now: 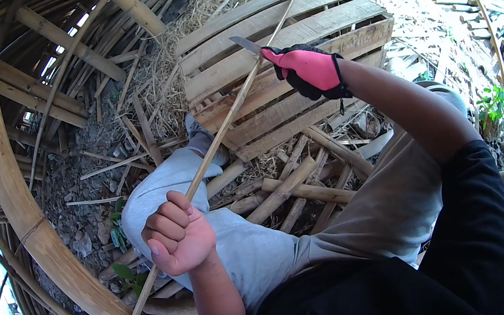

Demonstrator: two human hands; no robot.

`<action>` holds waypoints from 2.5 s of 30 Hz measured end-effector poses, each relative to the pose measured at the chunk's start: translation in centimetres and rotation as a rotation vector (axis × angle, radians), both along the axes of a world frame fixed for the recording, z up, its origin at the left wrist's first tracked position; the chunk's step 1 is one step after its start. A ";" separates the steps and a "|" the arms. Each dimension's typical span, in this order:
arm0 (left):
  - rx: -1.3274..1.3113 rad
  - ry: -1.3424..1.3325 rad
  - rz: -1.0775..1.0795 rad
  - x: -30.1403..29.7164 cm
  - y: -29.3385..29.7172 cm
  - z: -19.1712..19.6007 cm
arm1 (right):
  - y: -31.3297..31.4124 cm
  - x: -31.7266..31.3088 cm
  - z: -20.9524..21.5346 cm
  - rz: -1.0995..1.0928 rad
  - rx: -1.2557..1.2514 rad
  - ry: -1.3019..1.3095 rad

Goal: The person uses a knife to shave and smooth a thin bamboo stick. They hold the stick with their left hand and repeatedly scrape the surface with the knife in their right hand, removing thin shavings.

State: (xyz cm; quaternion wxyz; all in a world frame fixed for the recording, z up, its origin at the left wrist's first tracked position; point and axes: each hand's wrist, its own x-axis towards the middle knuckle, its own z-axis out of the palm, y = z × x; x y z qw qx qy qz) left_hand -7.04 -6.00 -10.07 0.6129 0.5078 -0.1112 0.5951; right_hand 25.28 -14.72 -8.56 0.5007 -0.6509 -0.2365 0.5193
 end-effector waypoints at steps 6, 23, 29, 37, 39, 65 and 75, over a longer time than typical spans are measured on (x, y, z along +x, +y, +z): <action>0.021 0.018 0.003 0.3 0.2 0.0 | -0.2 0.2 0.5 0.104 0.076 -0.151; 0.008 -0.001 0.022 -0.5 0.1 0.2 | 0.1 -2.3 4.5 0.067 -0.112 -0.123; -0.004 0.001 0.005 0.4 0.1 0.3 | 0.0 3.0 0.7 -0.276 0.081 0.153; 0.035 0.026 0.014 0.3 -0.1 0.1 | -0.1 1.7 0.1 -0.209 0.033 0.085; 0.048 0.006 0.006 -0.9 0.3 0.1 | -0.3 -3.0 1.1 -0.077 -0.008 0.145; 0.069 0.037 0.004 -0.5 0.3 0.1 | 1.2 3.3 0.1 -0.196 0.041 -0.018; 0.043 0.015 0.013 -0.2 0.3 0.0 | 0.9 2.1 1.3 -0.028 -0.034 -0.164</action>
